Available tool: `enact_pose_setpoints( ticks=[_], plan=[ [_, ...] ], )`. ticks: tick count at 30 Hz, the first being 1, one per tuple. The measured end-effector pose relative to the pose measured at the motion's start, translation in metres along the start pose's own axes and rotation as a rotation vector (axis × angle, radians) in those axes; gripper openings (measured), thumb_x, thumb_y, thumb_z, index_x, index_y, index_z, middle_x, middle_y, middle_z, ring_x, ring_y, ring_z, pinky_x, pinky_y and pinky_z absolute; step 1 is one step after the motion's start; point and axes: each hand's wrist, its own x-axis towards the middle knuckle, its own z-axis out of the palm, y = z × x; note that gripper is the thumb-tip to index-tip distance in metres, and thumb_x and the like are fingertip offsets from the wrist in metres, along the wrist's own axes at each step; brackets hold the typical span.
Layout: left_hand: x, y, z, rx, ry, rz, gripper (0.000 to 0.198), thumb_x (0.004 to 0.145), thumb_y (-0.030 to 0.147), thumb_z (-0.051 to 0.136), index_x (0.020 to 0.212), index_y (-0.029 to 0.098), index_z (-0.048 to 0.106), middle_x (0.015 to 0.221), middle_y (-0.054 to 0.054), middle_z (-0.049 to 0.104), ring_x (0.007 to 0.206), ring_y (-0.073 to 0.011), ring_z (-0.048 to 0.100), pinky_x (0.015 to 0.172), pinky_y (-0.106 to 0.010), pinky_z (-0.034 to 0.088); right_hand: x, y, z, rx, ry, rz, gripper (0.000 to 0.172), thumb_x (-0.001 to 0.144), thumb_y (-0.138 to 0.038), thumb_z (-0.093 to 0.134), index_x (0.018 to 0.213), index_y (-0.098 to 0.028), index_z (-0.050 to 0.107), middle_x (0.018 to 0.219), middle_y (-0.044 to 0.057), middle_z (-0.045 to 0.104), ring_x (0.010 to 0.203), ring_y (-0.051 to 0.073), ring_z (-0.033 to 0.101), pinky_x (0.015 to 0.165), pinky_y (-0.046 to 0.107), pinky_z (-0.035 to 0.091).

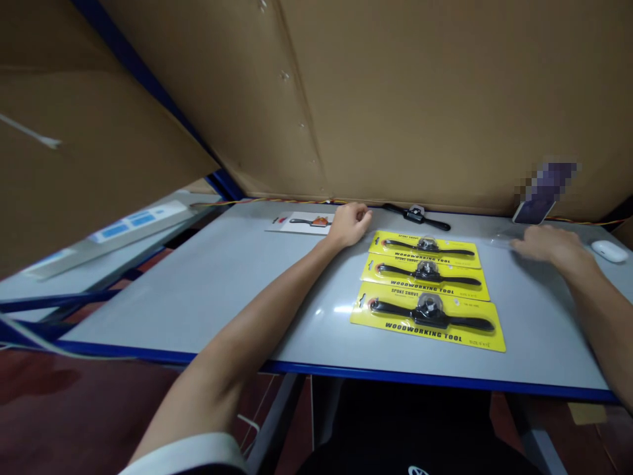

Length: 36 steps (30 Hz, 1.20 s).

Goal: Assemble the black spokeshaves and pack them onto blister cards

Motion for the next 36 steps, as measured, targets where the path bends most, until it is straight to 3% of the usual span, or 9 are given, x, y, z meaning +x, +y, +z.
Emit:
enact_pose_setpoints(
  ticks=[3,6,9,13,19,23,28,32,36],
  plan=[
    [-0.001,0.014,0.009,0.070,-0.145,0.161,0.030,0.091,0.038,0.050,0.078,0.018,0.068,0.084,-0.011,0.066,0.089,-0.0279,0.058,0.089,-0.042,0.045,-0.009,-0.032,0.004,-0.002,-0.067,-0.033,0.038,0.081,-0.040,0.072,0.106,-0.012,0.076,0.098,0.026,0.076,0.093,0.042,0.072,0.079,0.051,0.053],
    [0.003,0.027,0.019,0.107,-0.233,0.263,0.036,0.094,0.039,0.046,0.098,0.016,0.073,0.107,-0.014,0.069,0.108,-0.0324,0.058,0.104,-0.048,0.044,-0.019,-0.063,0.004,-0.002,0.079,-0.222,0.052,0.088,-0.036,0.061,0.132,-0.008,0.064,0.111,0.028,0.074,0.098,0.042,0.071,0.082,0.052,0.053],
    [0.013,0.030,0.030,0.125,-0.277,0.308,0.044,0.094,0.039,0.046,0.123,0.015,0.069,0.128,-0.015,0.067,0.123,-0.0347,0.055,0.113,-0.052,0.041,-0.022,-0.069,0.005,0.009,0.138,-0.302,0.048,0.093,-0.038,0.055,0.131,-0.011,0.065,0.110,0.025,0.075,0.104,0.040,0.069,0.087,0.051,0.052],
    [0.034,0.020,0.043,0.078,-0.361,0.251,0.061,0.089,0.036,0.049,0.144,0.013,0.058,0.150,-0.015,0.059,0.143,-0.0355,0.048,0.124,-0.052,0.034,-0.020,-0.052,0.005,-0.020,0.084,-0.297,0.048,0.092,-0.049,0.059,0.127,-0.017,0.069,0.108,0.020,0.077,0.101,0.039,0.069,0.087,0.052,0.050],
    [0.036,0.006,0.050,0.090,-0.503,0.109,0.077,0.088,0.048,0.051,0.157,0.014,0.047,0.169,-0.014,0.037,0.160,-0.0390,0.024,0.131,-0.054,0.023,-0.016,-0.044,0.003,-0.072,0.152,-0.244,0.041,0.091,-0.047,0.060,0.116,-0.018,0.074,0.097,0.017,0.079,0.089,0.035,0.071,0.077,0.045,0.049],
    [0.025,0.006,0.046,0.073,-0.521,0.169,0.076,0.091,0.051,0.049,0.158,0.015,0.047,0.169,-0.013,0.038,0.160,-0.0368,0.027,0.131,-0.054,0.022,-0.017,-0.045,-0.003,0.037,0.258,-0.241,0.041,0.089,-0.050,0.065,0.116,-0.021,0.076,0.100,0.016,0.077,0.095,0.036,0.069,0.079,0.045,0.048],
    [0.019,0.018,0.036,0.020,-0.529,0.246,0.070,0.087,0.049,0.056,0.149,0.017,0.058,0.160,-0.012,0.052,0.149,-0.0353,0.046,0.127,-0.051,0.033,-0.024,-0.050,-0.016,0.151,0.349,-0.220,0.048,0.095,-0.050,0.058,0.128,-0.018,0.070,0.109,0.018,0.075,0.101,0.039,0.068,0.083,0.048,0.049],
    [0.019,0.033,0.026,0.035,-0.523,0.233,0.052,0.084,0.040,0.058,0.130,0.022,0.074,0.139,-0.005,0.071,0.128,-0.0321,0.066,0.114,-0.044,0.048,-0.029,-0.060,-0.010,0.256,0.415,-0.385,0.055,0.095,-0.047,0.059,0.143,-0.019,0.060,0.116,0.016,0.075,0.108,0.037,0.068,0.094,0.051,0.051],
    [0.018,0.038,0.018,0.044,-0.519,0.158,0.040,0.082,0.029,0.060,0.116,0.024,0.080,0.100,0.000,0.082,0.096,-0.0238,0.076,0.095,-0.032,0.055,-0.035,-0.077,0.005,0.384,0.355,-0.616,0.058,0.096,-0.039,0.059,0.151,-0.021,0.052,0.136,0.015,0.070,0.120,0.037,0.067,0.102,0.057,0.053]
  ],
)
